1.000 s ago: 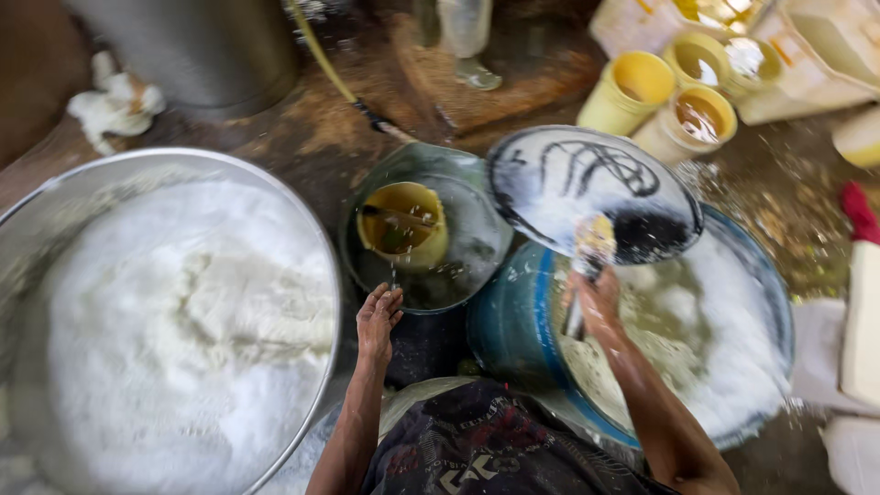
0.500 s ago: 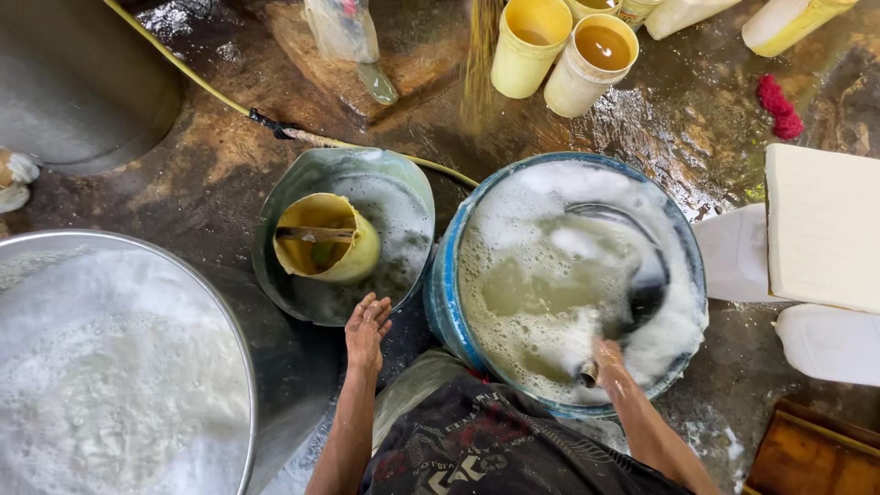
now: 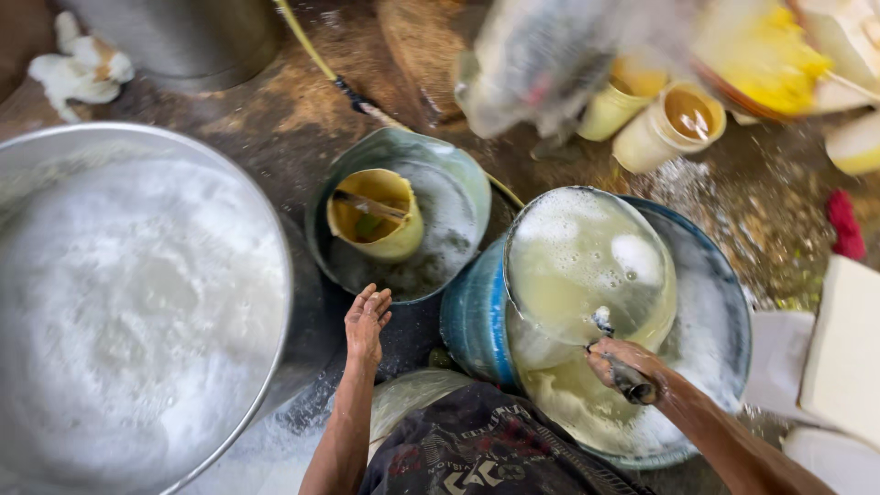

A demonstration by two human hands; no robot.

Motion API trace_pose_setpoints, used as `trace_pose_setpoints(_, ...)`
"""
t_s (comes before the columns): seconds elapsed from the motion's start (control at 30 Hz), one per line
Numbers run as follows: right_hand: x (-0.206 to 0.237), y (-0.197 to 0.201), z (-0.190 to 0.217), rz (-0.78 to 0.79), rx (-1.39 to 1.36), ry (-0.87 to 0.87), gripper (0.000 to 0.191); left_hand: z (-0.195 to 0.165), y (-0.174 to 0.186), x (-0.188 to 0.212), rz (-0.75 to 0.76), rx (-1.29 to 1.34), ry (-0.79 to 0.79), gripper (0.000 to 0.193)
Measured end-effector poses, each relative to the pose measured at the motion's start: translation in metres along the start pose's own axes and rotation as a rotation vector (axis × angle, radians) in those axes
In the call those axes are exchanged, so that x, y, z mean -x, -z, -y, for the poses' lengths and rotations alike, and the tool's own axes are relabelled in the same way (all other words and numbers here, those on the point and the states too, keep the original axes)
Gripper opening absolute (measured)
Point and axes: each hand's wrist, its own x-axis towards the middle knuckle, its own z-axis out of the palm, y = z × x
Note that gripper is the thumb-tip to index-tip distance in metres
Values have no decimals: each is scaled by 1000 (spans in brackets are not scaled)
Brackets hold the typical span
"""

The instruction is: The person uses a metal ladle to repeatedly scoop foam and liquid from a large basin of soy milk, pouring the skimmings into a bucket beside them, and moves between basins to skim more foam.

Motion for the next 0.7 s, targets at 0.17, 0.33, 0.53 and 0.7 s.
trace_pose_setpoints(0.17,-29,-90,44,40,162,-174,22,-7,82,18,-191,115,-6,52)
trace_pose_setpoints(0.33,-80,-213,56,96,463,-290,25,-9,183,54,-351,205,-61,56)
trace_pose_setpoints(0.53,-159,-343,32,370,859,-196,32,-16,303,120,-587,253,-170,62)
trace_pose_setpoints(0.7,-252,-431,9,362,821,-285,36,-11,386,162,-817,326,-338,63)
